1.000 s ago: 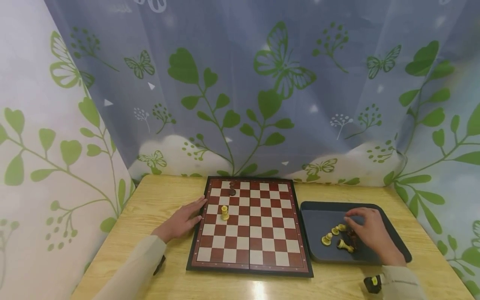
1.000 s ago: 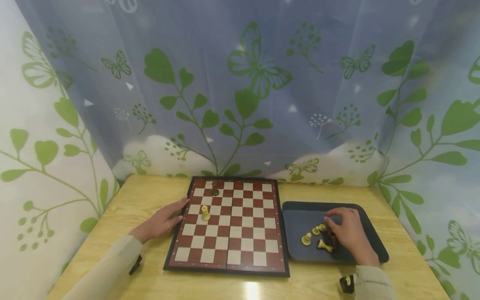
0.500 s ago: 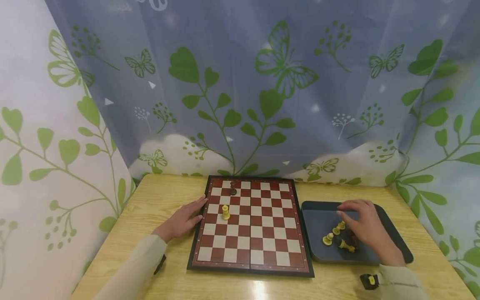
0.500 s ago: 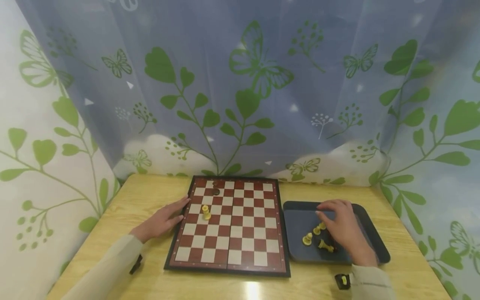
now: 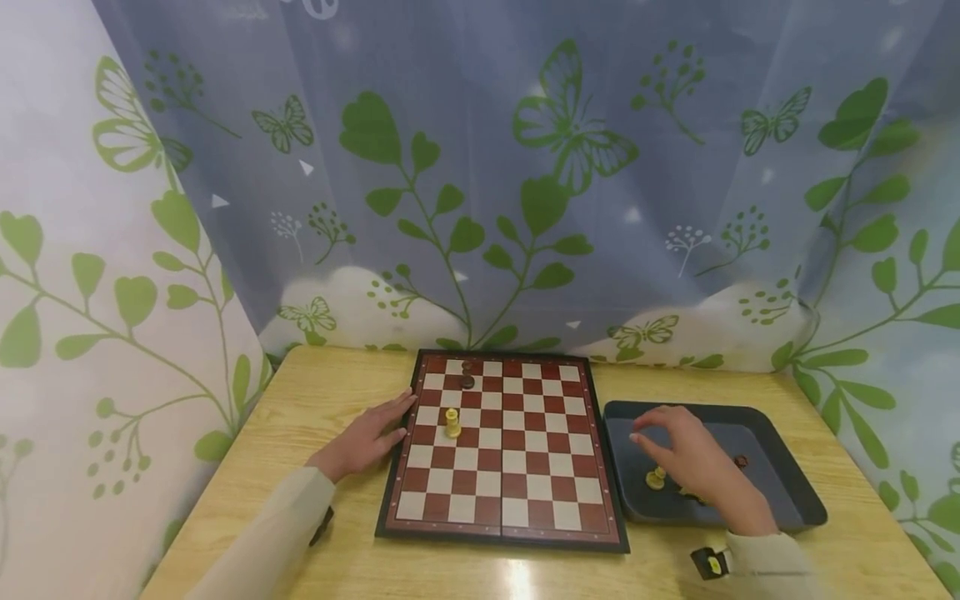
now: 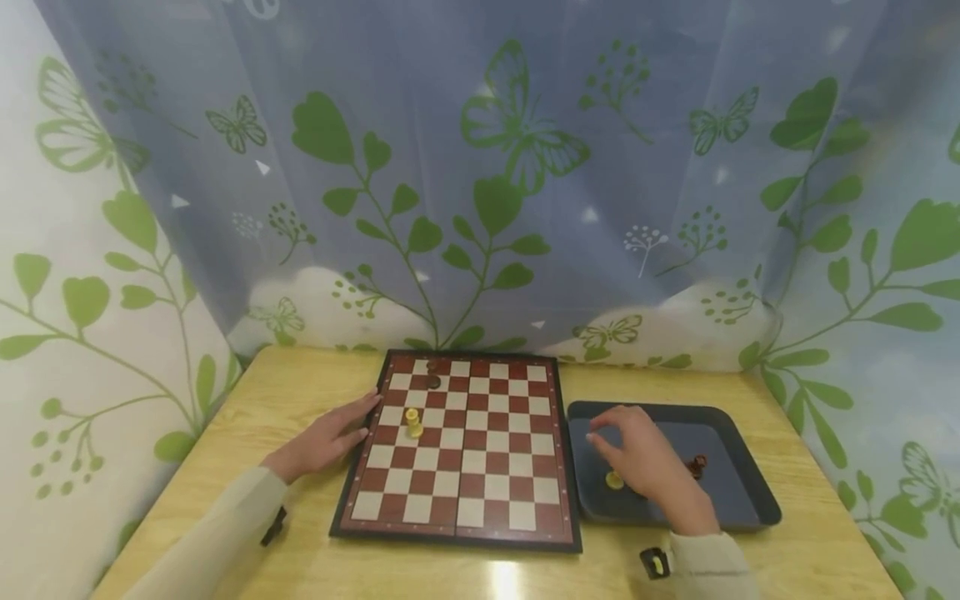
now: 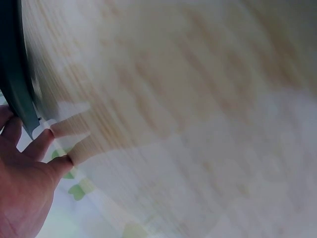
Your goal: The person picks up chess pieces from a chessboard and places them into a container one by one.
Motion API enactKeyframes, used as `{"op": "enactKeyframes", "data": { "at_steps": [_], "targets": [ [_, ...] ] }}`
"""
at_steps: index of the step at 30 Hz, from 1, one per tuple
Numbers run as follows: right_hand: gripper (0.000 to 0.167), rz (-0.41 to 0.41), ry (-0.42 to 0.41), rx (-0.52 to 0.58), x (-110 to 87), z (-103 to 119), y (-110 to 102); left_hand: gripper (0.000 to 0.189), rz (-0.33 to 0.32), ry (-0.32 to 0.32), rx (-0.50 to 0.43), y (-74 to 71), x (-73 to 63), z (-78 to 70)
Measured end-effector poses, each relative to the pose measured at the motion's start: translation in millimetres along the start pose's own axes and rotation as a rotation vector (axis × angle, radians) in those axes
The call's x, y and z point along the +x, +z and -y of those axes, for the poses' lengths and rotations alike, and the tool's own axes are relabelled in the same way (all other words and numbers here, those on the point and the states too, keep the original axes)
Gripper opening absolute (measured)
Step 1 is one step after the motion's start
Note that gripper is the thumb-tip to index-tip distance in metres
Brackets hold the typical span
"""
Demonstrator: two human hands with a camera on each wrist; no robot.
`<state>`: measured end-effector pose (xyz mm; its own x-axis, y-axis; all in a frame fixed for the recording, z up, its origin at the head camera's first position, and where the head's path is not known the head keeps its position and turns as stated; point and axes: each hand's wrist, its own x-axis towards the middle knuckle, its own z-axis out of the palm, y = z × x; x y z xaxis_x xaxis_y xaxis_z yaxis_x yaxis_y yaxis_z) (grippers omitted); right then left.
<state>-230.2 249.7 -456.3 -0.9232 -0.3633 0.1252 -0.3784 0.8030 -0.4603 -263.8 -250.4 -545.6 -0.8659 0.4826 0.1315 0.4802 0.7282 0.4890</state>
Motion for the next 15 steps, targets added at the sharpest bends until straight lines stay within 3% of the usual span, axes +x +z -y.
{"op": "enactKeyframes", "data": {
  "at_steps": [12,15],
  "targets": [
    [0.03,0.077,-0.132,0.138,23.2,39,40,0.058,-0.008,0.001,-0.004,1.7,0.2,4.1],
    [0.031,0.094,-0.173,0.232,31.4,45,53,0.059,-0.005,-0.002,-0.007,2.5,0.1,4.3]
  ]
}}
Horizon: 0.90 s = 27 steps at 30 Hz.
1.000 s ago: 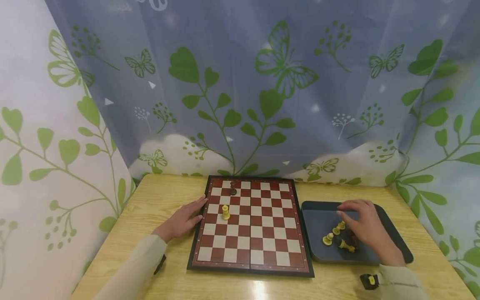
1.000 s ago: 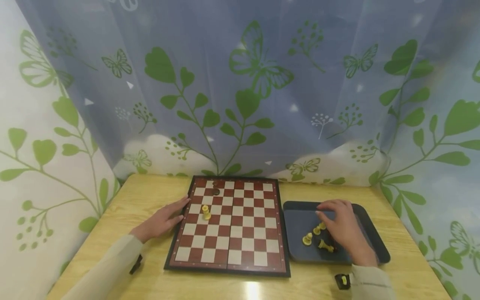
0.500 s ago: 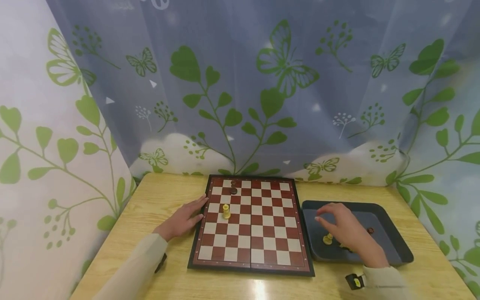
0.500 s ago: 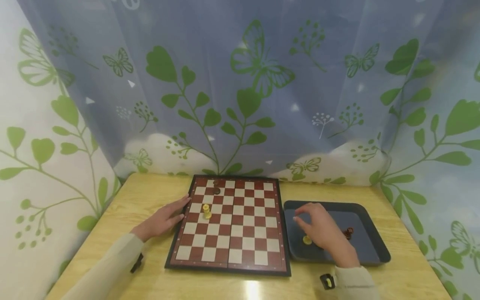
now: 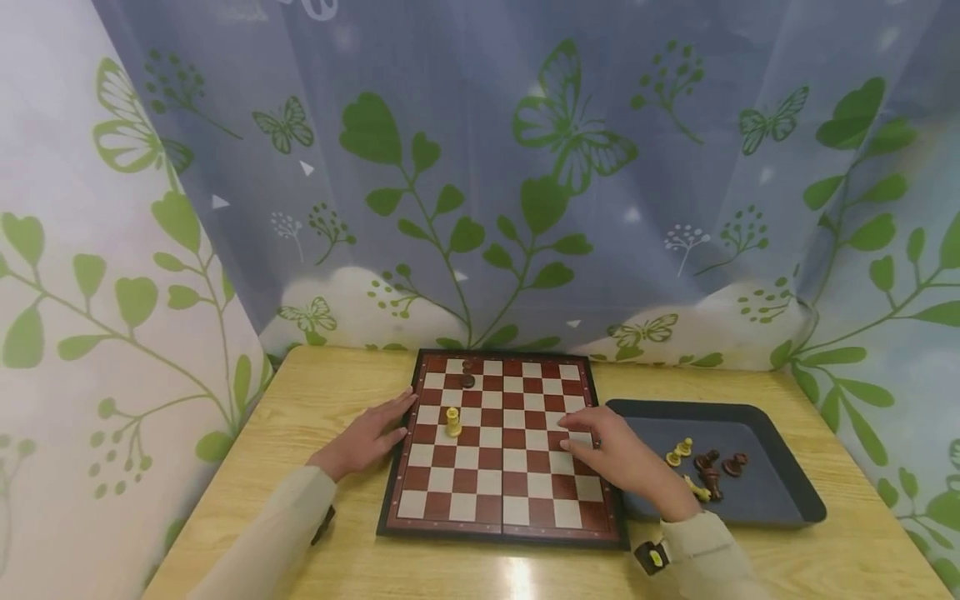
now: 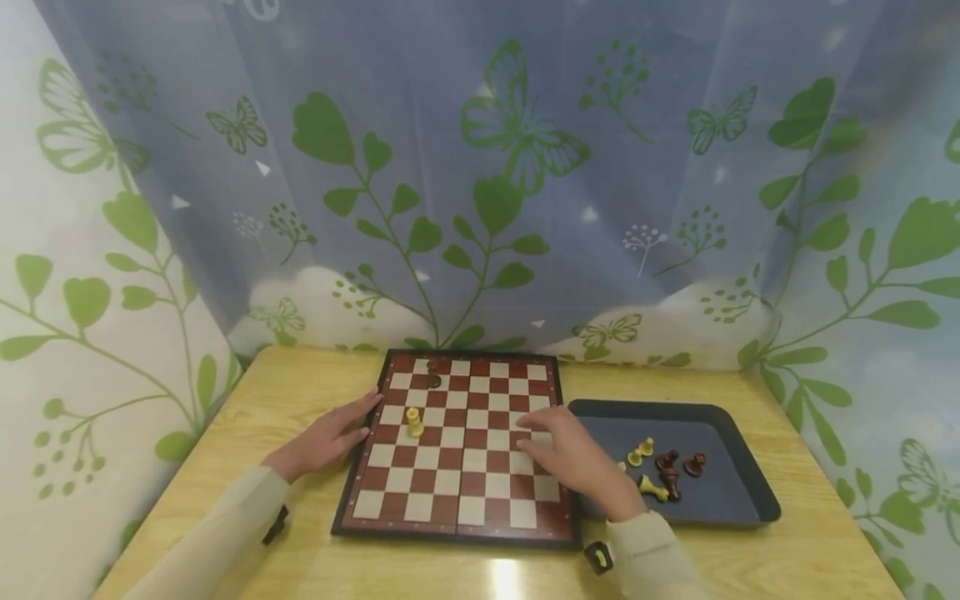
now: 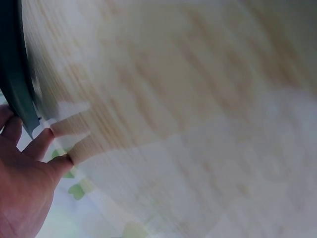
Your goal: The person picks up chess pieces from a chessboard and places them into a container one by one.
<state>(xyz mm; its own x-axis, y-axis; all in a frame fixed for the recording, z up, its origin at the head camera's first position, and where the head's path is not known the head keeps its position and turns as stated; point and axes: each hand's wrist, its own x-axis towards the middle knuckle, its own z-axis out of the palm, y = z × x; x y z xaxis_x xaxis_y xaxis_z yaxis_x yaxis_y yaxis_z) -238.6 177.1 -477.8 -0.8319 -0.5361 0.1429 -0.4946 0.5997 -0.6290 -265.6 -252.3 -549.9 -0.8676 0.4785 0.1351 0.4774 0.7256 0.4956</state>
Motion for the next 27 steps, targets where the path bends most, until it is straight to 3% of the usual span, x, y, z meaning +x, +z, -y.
{"op": "enactKeyframes", "data": {
  "at_steps": [5,8,16,27],
  "targets": [
    [0.032,0.042,-0.038,0.264,19.1,4,18,0.058,-0.009,0.011,-0.011,0.8,0.0,-0.1],
    [0.034,0.058,-0.042,0.361,30.0,11,27,0.058,-0.007,0.004,-0.01,1.0,0.4,-0.1],
    [0.031,0.045,-0.052,0.39,56.4,26,52,0.057,-0.011,0.0,-0.01,-0.4,-0.9,-2.3],
    [0.031,-0.016,0.049,0.441,85.3,32,85,0.058,-0.003,0.001,-0.009,-0.4,0.2,0.6]
  ]
}}
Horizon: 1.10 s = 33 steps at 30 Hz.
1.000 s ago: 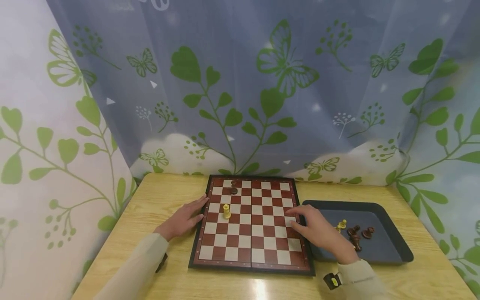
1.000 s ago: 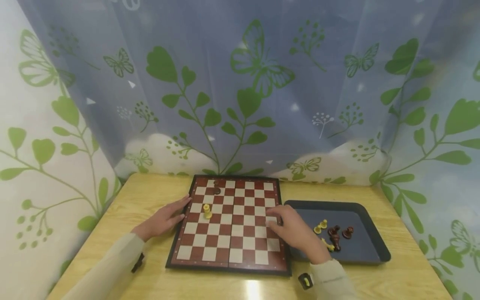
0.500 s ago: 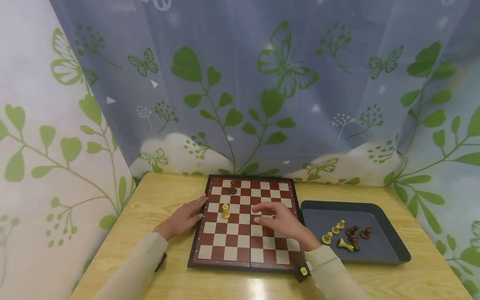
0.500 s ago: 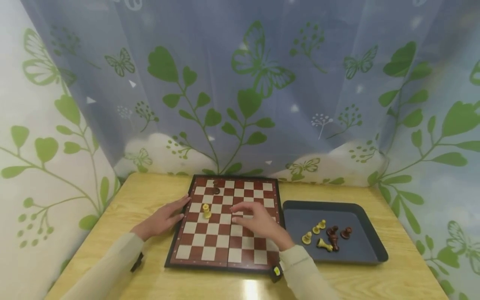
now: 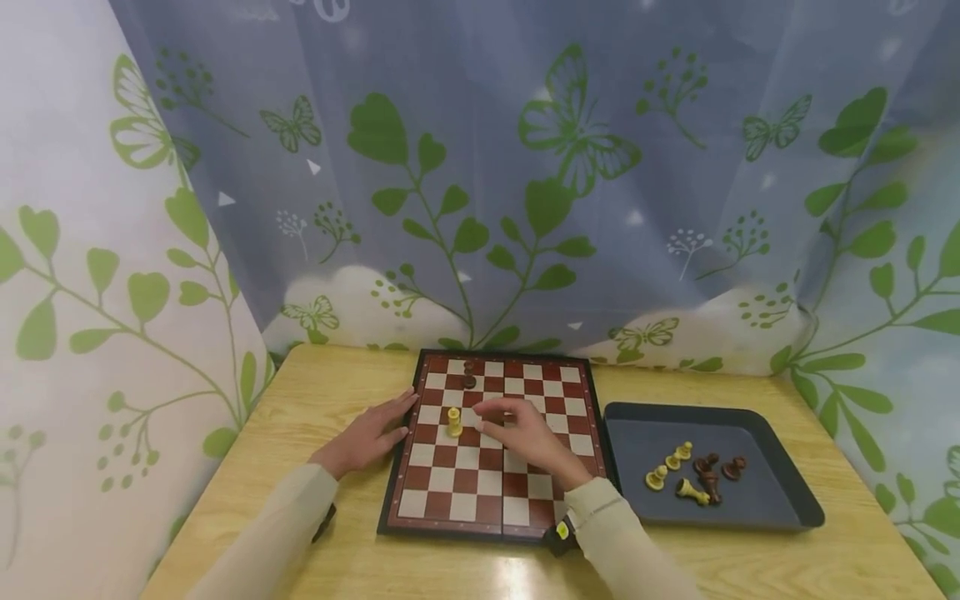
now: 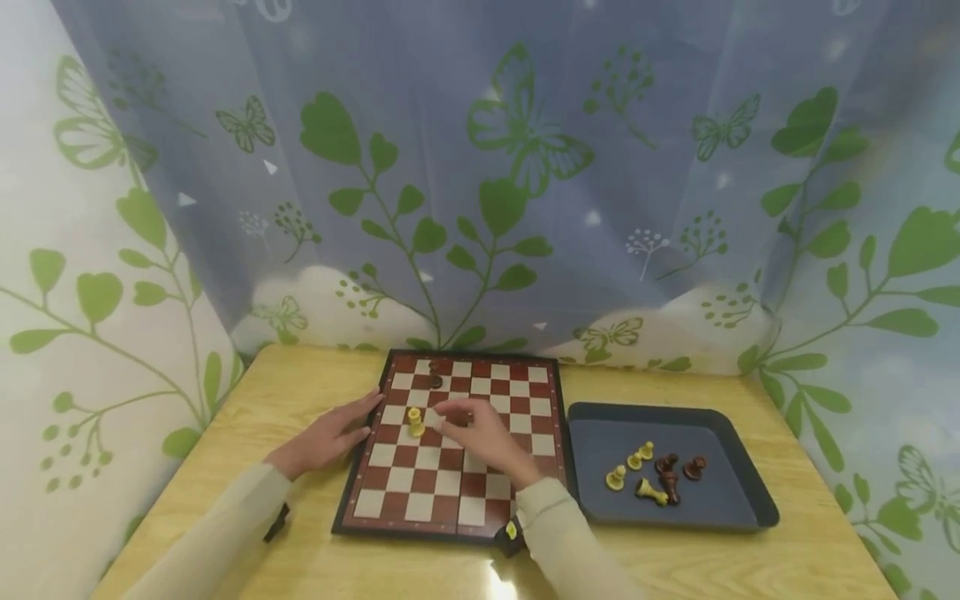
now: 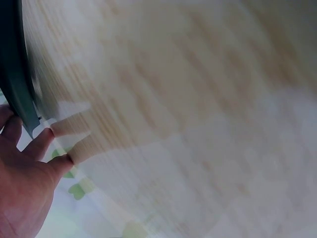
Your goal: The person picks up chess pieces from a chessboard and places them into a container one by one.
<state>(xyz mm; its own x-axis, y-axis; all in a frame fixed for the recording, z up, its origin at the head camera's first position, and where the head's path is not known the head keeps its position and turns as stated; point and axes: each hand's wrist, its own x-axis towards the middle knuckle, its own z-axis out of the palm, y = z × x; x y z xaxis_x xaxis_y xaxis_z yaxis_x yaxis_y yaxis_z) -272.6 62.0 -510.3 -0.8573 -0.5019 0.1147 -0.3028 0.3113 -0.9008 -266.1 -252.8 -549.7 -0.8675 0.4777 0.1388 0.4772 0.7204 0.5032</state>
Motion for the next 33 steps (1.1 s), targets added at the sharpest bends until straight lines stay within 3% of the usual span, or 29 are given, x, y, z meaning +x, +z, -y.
{"op": "enactKeyframes", "data": {
  "at_steps": [12,33],
  "targets": [
    [0.032,-0.01,0.035,-0.007,11.5,6,23,0.058,0.008,-0.004,0.001,-0.9,-0.5,0.1],
    [0.029,-0.03,0.025,-0.029,18.7,9,34,0.056,-0.012,0.029,0.013,-2.2,-1.6,-3.2]
  ]
}}
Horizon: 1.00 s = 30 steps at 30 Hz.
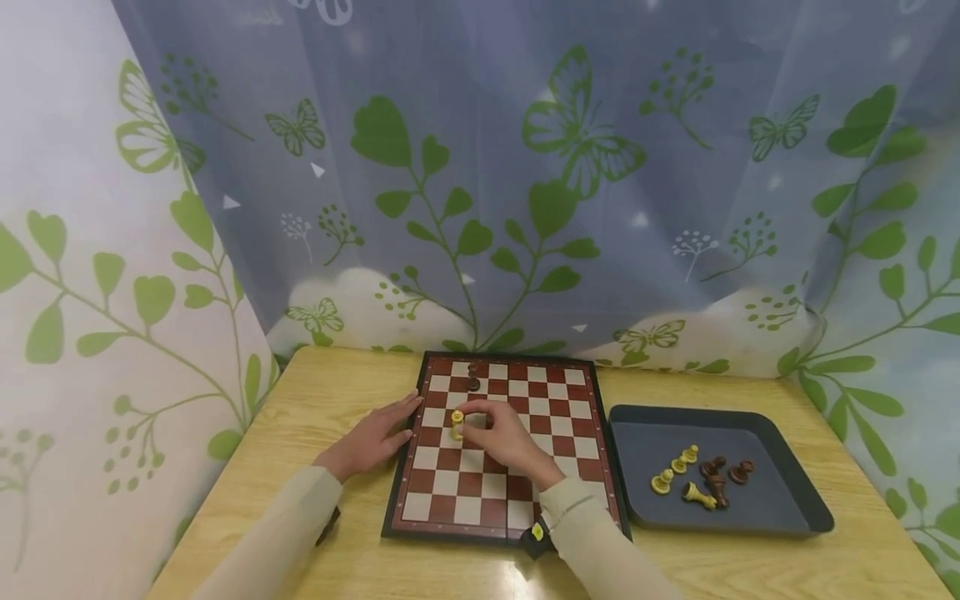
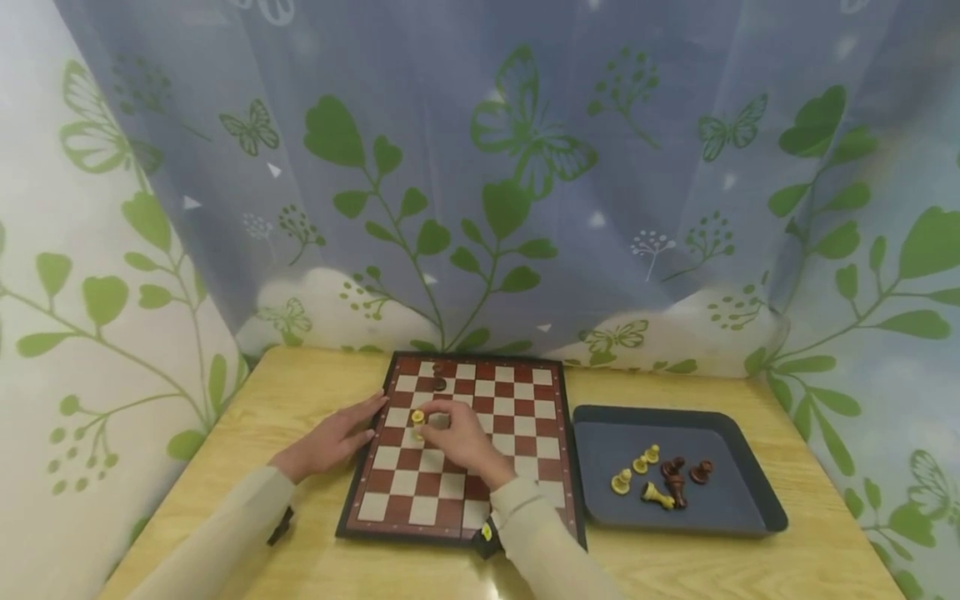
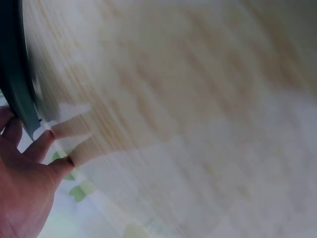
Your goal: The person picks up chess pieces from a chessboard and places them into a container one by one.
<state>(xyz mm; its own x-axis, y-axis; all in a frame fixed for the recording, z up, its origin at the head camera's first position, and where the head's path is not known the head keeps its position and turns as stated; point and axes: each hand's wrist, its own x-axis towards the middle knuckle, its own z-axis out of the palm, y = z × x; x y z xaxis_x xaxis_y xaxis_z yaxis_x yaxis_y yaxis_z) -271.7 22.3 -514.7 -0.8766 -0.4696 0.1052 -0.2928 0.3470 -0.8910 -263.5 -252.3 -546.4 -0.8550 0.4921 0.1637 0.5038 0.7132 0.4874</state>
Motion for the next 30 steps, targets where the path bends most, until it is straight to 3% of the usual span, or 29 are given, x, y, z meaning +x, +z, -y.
{"op": "enactKeyframes", "data": {
  "at_steps": [17,23,30],
  "targets": [
    [0.016,-0.04,0.016,-0.076,8.1,2,0,0.058,0.012,-0.014,0.006,3.2,1.8,4.2],
    [0.014,-0.065,-0.037,-0.087,9.0,4,0,0.058,0.011,-0.013,-0.001,2.1,2.0,4.1],
    [0.017,-0.083,-0.116,0.004,-3.9,23,-15,0.058,0.012,-0.024,0.0,2.2,-0.4,3.3]
  ]
}}
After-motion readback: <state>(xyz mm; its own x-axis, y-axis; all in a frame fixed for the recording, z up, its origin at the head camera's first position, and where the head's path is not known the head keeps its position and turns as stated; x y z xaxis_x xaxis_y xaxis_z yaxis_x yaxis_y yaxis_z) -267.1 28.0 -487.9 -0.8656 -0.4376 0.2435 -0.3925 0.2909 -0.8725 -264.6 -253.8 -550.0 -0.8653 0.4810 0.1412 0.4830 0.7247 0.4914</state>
